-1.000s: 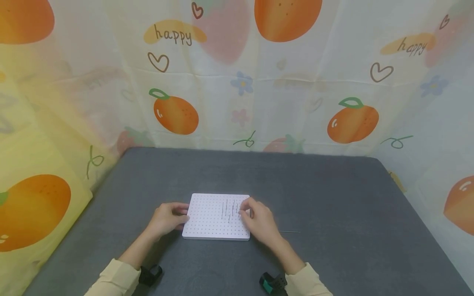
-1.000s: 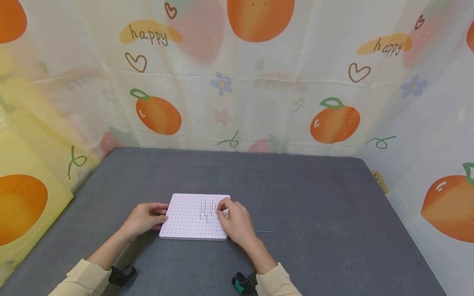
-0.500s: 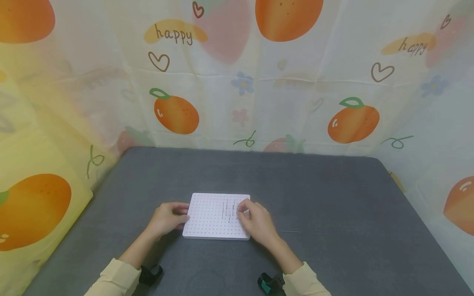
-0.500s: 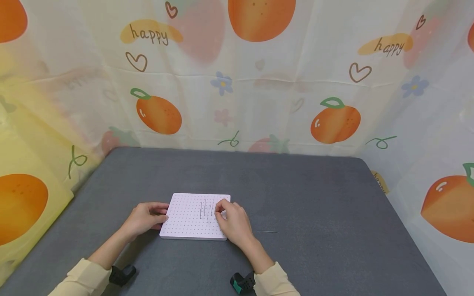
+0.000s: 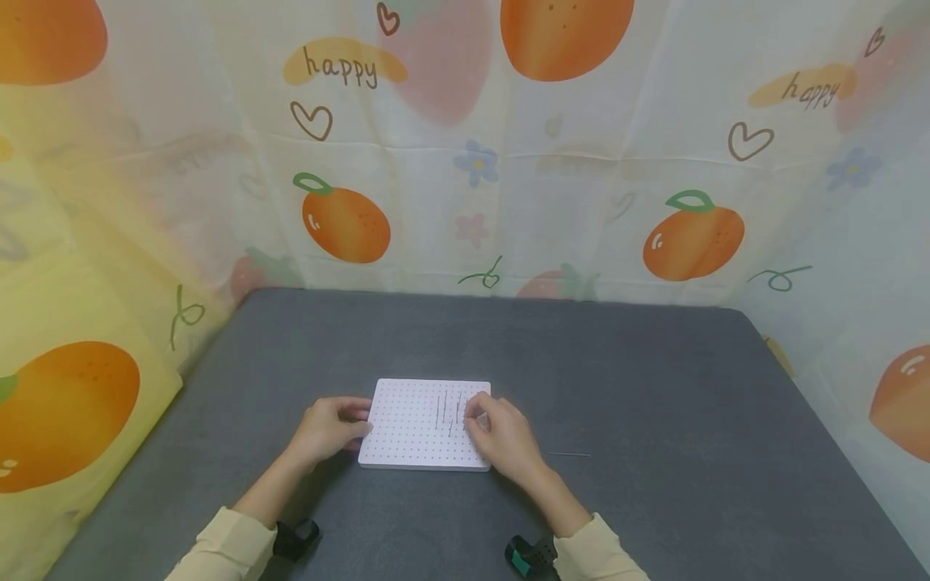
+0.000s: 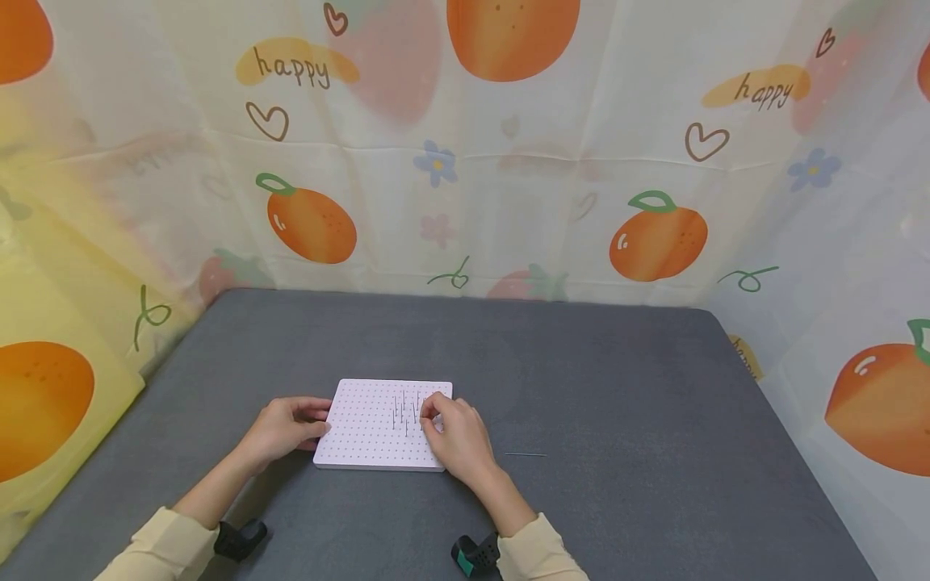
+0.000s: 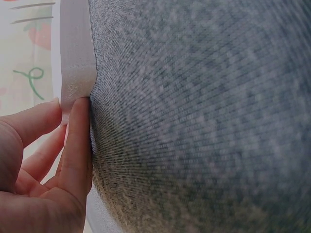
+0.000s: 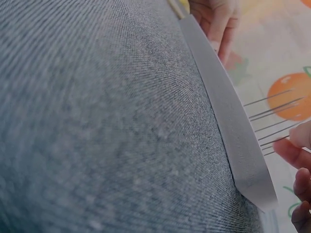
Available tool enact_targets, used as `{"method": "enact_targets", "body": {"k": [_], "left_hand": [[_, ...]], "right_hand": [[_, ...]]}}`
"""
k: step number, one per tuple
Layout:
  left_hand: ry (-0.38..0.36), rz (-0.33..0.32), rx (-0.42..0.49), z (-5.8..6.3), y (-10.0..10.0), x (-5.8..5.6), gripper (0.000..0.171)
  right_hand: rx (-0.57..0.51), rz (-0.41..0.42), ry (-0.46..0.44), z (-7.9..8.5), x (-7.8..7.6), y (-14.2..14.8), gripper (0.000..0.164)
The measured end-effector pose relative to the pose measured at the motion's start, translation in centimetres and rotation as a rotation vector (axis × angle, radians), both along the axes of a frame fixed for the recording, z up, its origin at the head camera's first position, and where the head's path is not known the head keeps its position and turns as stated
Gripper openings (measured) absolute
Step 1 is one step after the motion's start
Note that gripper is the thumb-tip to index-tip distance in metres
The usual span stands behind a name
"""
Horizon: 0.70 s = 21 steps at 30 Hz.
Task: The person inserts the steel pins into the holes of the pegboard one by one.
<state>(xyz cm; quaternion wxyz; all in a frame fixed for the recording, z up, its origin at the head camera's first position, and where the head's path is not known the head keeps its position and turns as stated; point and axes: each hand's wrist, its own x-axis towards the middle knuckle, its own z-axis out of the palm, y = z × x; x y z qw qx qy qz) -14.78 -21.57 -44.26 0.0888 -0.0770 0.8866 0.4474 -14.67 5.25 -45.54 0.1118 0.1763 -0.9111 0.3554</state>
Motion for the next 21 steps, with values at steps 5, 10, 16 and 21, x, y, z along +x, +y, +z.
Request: {"method": "enact_targets", "body": {"k": [5,10,16,21], "left_hand": [[0.000,-0.004,0.004,0.1,0.0,0.0,0.036],[-0.007,0.002,0.000,0.1,0.0,0.0,0.037],[-0.006,-0.001,0.000,0.1,0.0,0.1,0.037],[-0.008,-0.001,0.001,0.2,0.0,0.1,0.037]], "right_hand": [[0.012,0.001,0.016,-0.2,0.0,0.1,0.007],[0.034,0.015,0.000,-0.4,0.0,0.1,0.004],[0.033,0.028,0.031,-0.5,0.0,0.4,0.008],[0.015,0.021,0.024,-0.5,0.2,1.0,0.010]]}}
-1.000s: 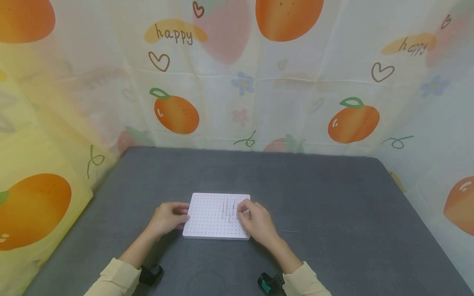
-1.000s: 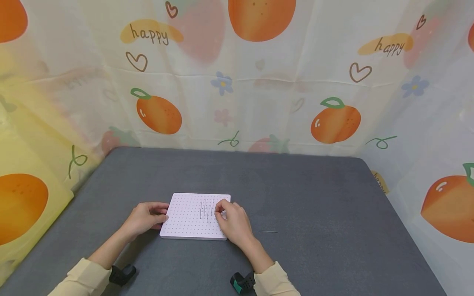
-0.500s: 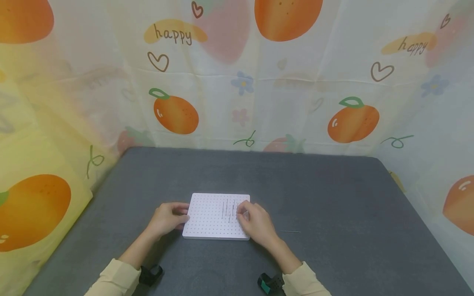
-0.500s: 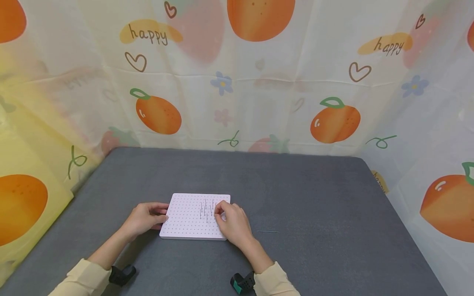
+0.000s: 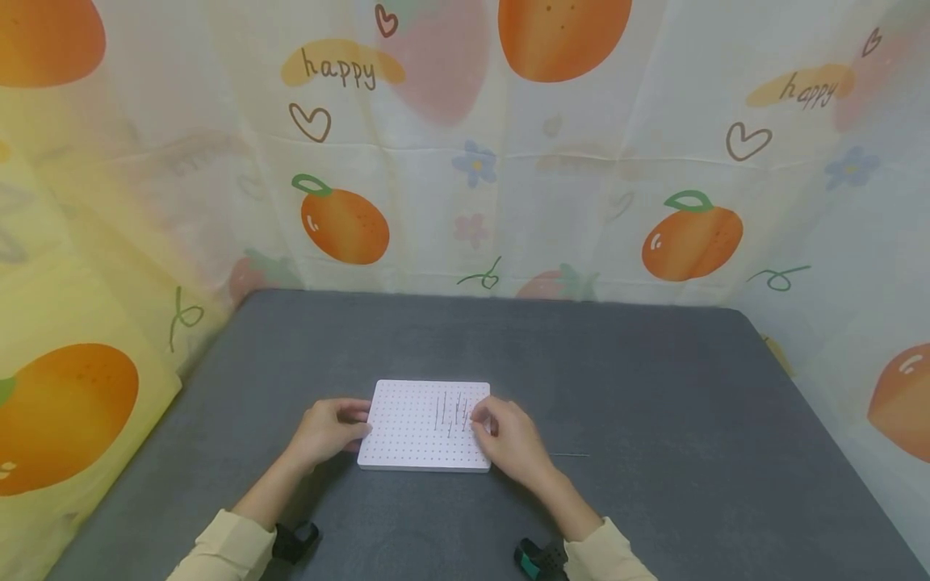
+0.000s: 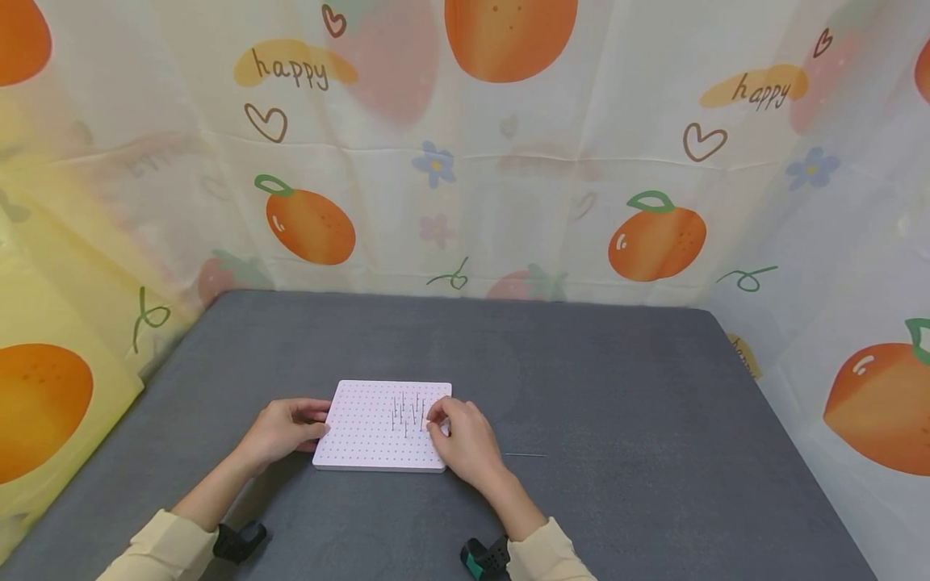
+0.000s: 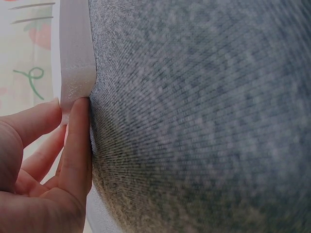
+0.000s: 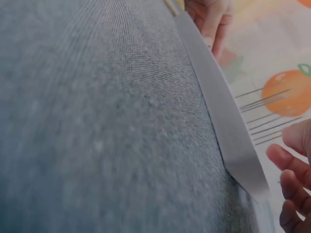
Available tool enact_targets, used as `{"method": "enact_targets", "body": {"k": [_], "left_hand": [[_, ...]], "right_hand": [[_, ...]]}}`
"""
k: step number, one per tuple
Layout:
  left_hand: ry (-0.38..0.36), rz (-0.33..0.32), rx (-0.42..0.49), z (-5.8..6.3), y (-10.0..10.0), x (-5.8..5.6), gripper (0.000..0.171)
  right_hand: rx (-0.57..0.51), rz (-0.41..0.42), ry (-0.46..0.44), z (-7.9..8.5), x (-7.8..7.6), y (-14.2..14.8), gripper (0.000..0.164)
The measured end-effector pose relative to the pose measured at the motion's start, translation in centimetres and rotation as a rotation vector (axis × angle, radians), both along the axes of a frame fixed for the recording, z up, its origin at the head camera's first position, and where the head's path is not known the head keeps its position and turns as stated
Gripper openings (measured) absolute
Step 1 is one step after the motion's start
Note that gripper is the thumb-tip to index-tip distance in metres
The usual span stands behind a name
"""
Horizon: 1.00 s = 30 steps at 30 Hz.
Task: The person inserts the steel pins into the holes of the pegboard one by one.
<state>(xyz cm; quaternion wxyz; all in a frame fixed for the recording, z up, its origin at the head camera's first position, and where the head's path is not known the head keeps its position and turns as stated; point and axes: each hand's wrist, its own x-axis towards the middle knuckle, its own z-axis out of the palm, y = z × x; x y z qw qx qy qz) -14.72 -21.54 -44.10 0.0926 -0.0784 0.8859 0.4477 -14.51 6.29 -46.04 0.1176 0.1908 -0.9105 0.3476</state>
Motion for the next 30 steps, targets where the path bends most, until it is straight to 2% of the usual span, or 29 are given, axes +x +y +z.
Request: {"method": "enact_targets", "body": {"k": [11,25,30], "left_hand": [[-0.005,0.004,-0.009,0.1,0.1,0.1,0.038],[-0.004,-0.002,-0.006,0.0,0.0,0.0,0.038],[-0.002,-0.001,-0.004,-0.1,0.0,0.0,0.038]], "right_hand": [[-0.019,-0.041,-0.087,0.4,0.7,2.3,0.012],[-0.053,-0.048,-0.062,0.2,0.2,6.0,0.014],[-0.068,-0.039,-0.095,-0.1,0.2,7.8,0.014]]}}
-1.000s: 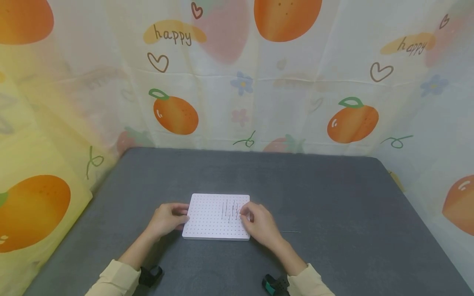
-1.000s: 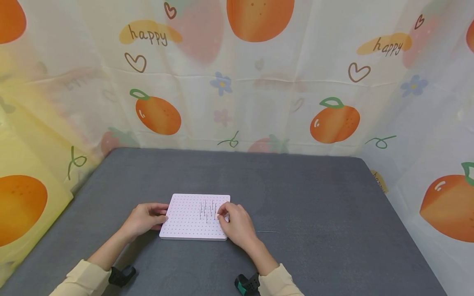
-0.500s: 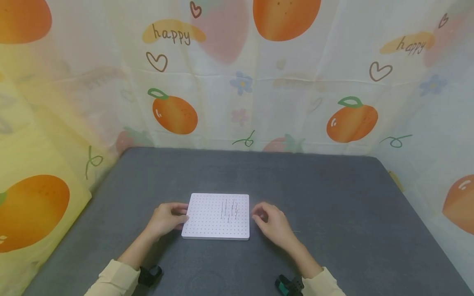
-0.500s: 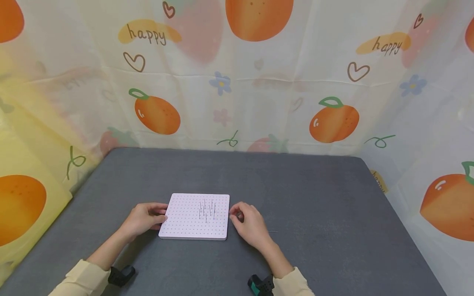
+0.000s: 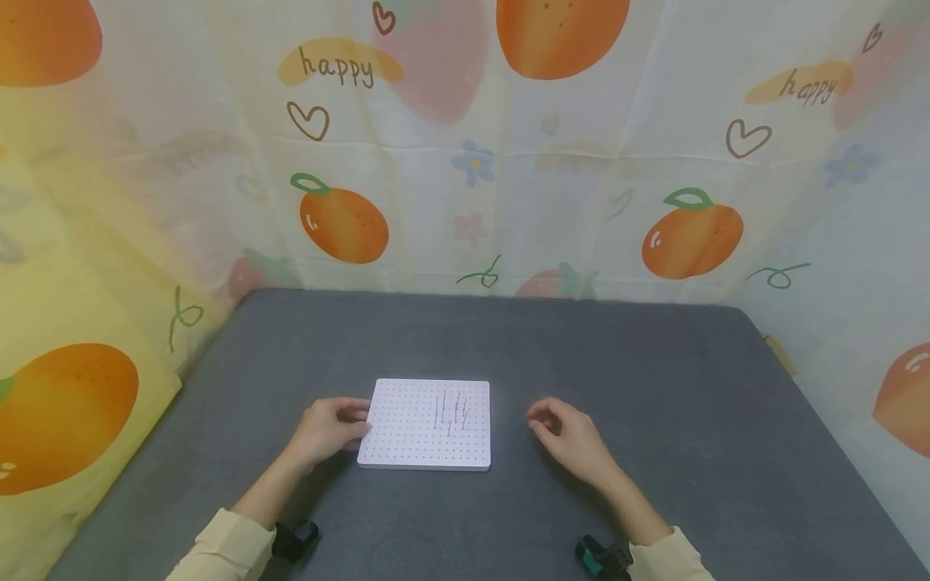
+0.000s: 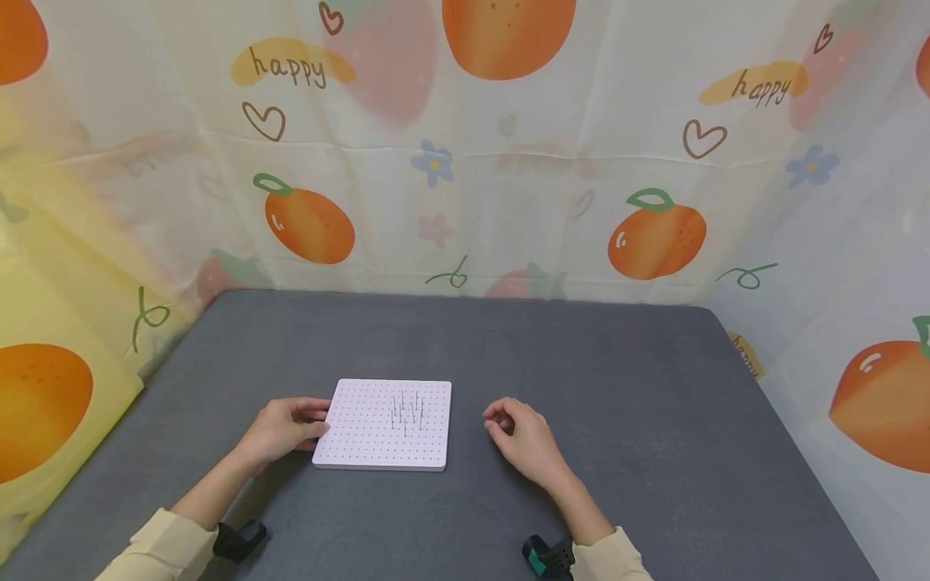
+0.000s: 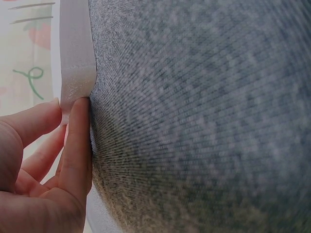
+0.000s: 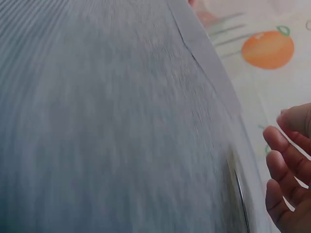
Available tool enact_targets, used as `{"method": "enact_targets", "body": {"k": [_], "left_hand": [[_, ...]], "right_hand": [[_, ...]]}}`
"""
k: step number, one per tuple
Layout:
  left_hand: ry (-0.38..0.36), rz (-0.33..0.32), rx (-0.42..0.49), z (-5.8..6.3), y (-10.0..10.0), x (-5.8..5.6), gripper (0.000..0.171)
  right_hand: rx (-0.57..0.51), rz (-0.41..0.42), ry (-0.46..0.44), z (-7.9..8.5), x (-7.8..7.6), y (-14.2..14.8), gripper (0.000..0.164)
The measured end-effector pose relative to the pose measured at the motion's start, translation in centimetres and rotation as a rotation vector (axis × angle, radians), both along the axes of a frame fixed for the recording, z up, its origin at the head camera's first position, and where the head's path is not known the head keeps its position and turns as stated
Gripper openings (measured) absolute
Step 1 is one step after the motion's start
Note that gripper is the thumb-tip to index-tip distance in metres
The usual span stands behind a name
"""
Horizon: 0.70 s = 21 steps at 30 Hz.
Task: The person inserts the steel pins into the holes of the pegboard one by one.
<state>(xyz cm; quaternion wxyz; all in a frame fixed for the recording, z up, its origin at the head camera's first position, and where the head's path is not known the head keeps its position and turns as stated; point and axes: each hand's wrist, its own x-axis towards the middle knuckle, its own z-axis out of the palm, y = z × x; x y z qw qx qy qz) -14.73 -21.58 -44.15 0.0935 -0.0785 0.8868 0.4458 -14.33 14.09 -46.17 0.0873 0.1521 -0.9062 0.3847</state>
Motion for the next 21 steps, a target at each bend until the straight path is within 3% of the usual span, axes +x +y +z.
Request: {"method": "enact_targets", "body": {"k": [8,21], "left_hand": [[0.002,0.004,0.000,0.0,0.1,-0.1,0.038],[0.004,0.002,-0.005,0.0,0.0,-0.1,0.037]], "right_hand": [[0.016,-0.004,-0.034,-0.4,0.3,2.5,0.012],[0.046,0.023,-0.124,-0.4,0.9,4.0,0.008]]}}
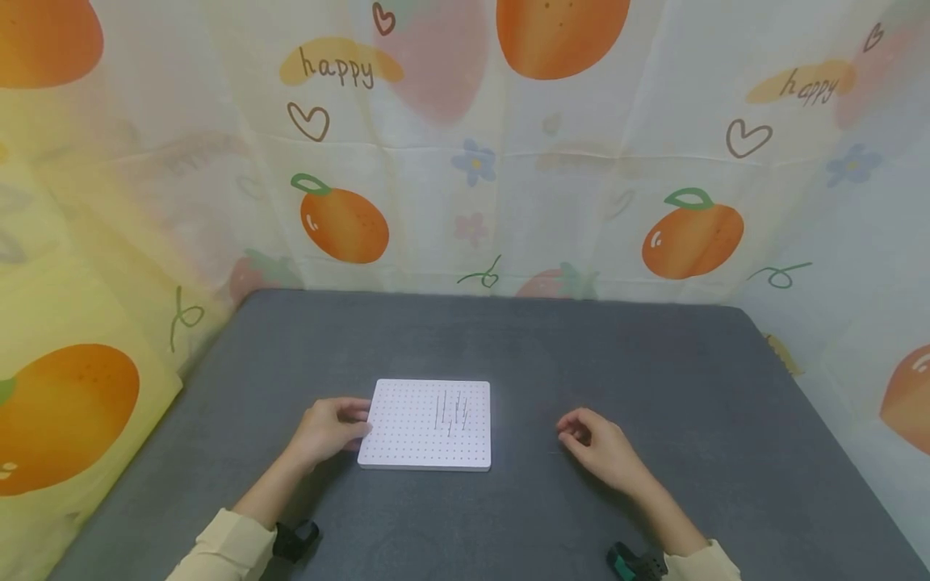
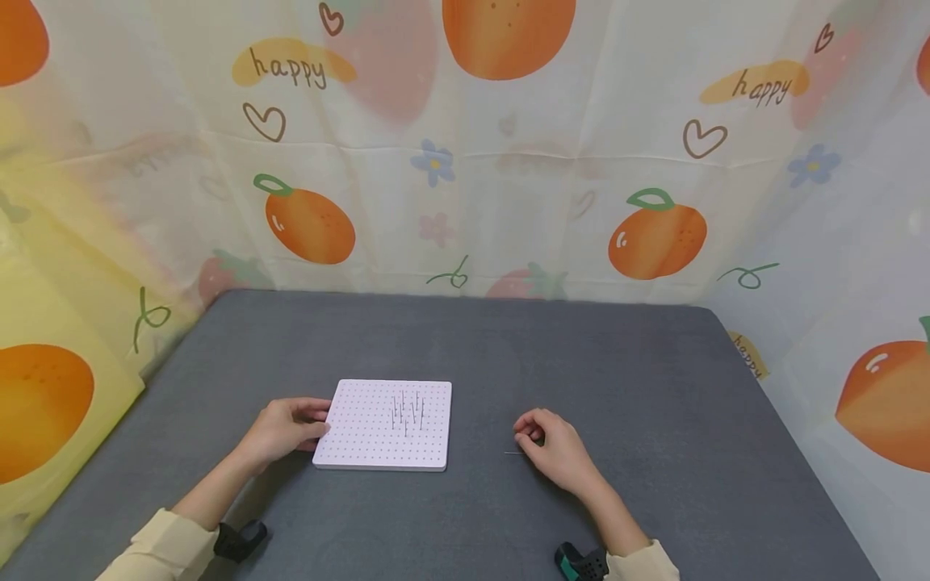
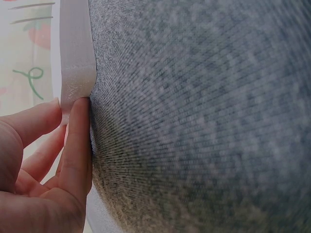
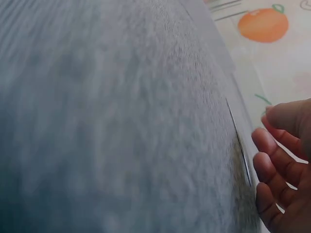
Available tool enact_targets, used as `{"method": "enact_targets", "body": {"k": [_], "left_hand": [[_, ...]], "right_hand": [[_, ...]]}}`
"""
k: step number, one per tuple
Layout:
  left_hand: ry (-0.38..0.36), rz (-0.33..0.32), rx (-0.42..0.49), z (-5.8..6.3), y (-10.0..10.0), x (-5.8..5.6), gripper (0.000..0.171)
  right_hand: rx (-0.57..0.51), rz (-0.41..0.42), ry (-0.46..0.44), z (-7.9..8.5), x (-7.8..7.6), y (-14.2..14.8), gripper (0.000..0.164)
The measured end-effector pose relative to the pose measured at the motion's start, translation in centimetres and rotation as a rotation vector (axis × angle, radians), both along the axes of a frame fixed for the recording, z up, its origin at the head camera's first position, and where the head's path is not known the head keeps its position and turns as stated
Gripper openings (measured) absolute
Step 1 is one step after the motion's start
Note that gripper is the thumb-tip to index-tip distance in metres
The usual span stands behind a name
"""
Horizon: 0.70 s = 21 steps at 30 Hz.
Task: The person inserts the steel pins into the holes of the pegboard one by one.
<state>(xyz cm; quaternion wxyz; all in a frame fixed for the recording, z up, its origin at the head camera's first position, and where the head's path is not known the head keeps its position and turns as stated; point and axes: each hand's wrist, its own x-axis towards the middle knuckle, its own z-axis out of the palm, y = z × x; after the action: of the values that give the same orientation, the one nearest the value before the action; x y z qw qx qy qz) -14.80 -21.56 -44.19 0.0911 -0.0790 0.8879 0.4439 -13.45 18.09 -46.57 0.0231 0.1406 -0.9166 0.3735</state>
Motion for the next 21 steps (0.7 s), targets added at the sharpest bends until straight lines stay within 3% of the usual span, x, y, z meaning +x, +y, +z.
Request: {"method": "enact_targets", "body": {"k": [14,21], "left_hand": [[-0.006,-0.002,0.000,0.1,0.0,0.1,0.038],[0.003,-0.016,0.007,0.0,-0.1,0.2,0.038]], "right_hand": [[0.082,0.085,-0.048,0.2,0.2,1.4,0.008],[0.134,0.126,-0.022,0.5,0.1,1.2,0.012]]}}
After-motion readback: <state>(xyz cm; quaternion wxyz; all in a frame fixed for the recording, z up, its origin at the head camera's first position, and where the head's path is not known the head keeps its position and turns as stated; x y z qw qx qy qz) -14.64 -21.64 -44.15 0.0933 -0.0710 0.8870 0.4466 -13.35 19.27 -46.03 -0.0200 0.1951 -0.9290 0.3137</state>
